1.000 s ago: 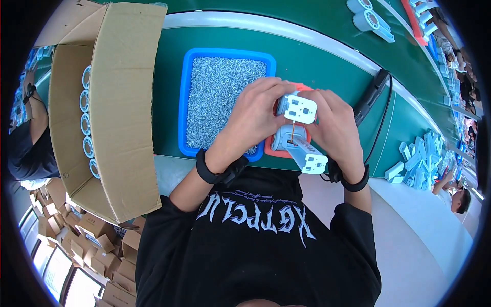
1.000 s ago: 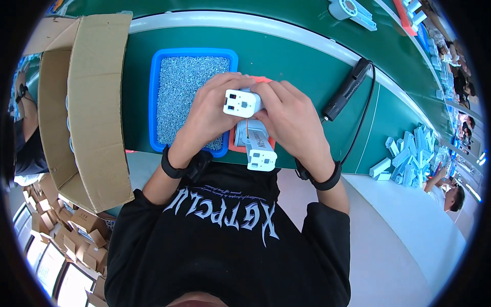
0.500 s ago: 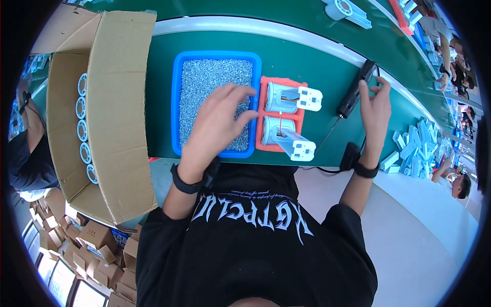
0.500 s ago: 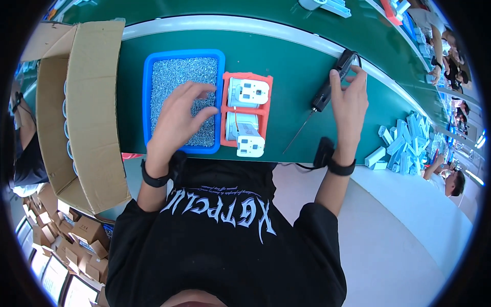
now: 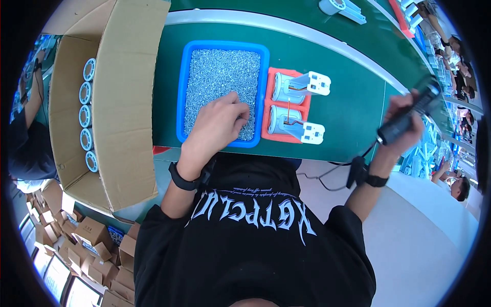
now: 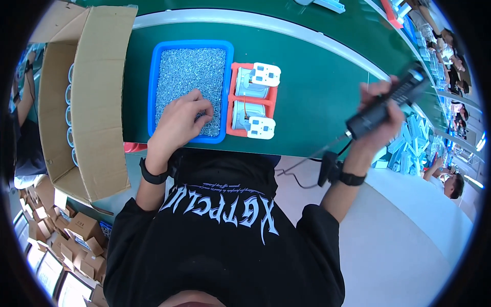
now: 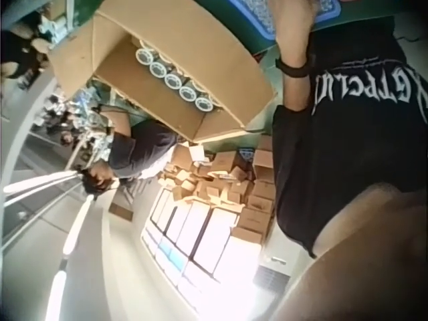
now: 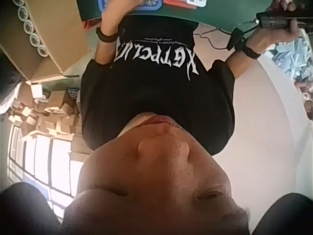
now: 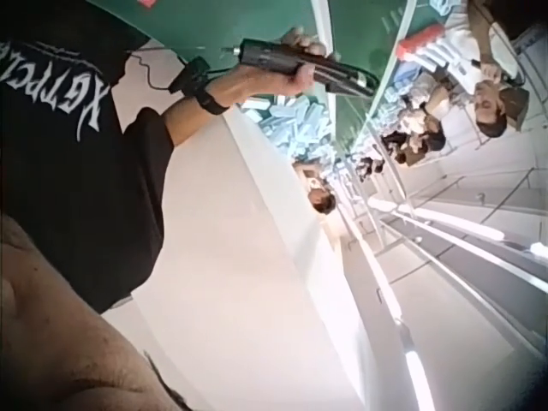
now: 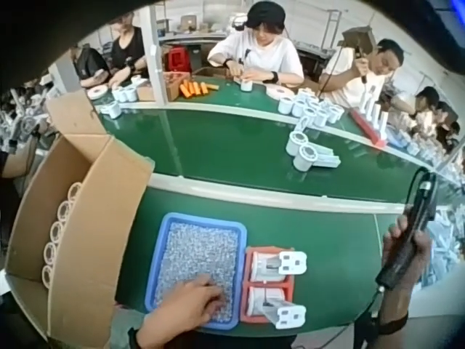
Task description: Assemble small electronic components into plastic housings using an electric screwdriver on a factory production line.
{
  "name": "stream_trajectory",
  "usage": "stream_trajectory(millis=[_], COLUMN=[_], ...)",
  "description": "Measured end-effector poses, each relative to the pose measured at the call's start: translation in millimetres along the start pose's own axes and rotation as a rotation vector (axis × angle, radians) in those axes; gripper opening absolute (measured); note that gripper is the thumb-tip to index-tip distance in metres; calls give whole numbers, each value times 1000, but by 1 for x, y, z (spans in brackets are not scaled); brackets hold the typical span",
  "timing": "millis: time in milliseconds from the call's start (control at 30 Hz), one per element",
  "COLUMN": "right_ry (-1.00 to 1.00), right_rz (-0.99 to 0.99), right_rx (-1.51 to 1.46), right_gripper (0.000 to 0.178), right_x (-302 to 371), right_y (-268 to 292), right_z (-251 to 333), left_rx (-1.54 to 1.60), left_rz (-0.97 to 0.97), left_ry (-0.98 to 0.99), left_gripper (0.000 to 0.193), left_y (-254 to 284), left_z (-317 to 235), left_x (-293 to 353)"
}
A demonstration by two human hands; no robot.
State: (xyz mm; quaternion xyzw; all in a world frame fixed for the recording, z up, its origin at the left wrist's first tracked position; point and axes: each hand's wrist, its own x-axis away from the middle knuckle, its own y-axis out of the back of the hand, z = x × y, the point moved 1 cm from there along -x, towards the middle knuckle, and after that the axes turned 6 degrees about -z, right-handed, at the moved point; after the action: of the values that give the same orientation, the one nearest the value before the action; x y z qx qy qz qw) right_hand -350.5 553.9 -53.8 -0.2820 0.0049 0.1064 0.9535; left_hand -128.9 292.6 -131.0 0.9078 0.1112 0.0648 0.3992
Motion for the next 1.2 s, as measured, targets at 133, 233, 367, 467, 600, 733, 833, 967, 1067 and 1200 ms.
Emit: stream_trajectory(millis=[133,233,367,467,600,733,833,967,1067,1200], right_ry=[17,146,263,368,325,254,247,270,278,213], right_rz=[324,438,473,479,539,570,570,559,556,674], right_rx=[-442,-442,-502,-406,-355,-327,-307,-283,-275,-142], right_gripper=[49,50,62,68,72,72,72,70,70,69], right_x=[9,22,23,25,26,18,16,16,15,22], right_y=[-21,-45,-57,-71,-81,-78,-76,-76,-78,-89], right_z=[64,100,138,128,116,115,116,117,114,89], left_rx=[119,217,397,546,838,938,973,850,886,1067], left_rz=[-78,-111,-196,-281,-217,-171,-178,-213,-187,-174], left_ry=[-24,-11,0,-22,-44,-81,3,-87,-64,5], left_gripper=[4,6,8,10,9,9,9,10,9,9], left_y=[8,7,4,-4,-14,-22,-23,-31,-36,-45], left_z=[6,2,-8,-21,-32,-35,-40,-38,-36,-38], left_x=[-1,0,2,-1,-2,-7,-8,-9,-5,-4])
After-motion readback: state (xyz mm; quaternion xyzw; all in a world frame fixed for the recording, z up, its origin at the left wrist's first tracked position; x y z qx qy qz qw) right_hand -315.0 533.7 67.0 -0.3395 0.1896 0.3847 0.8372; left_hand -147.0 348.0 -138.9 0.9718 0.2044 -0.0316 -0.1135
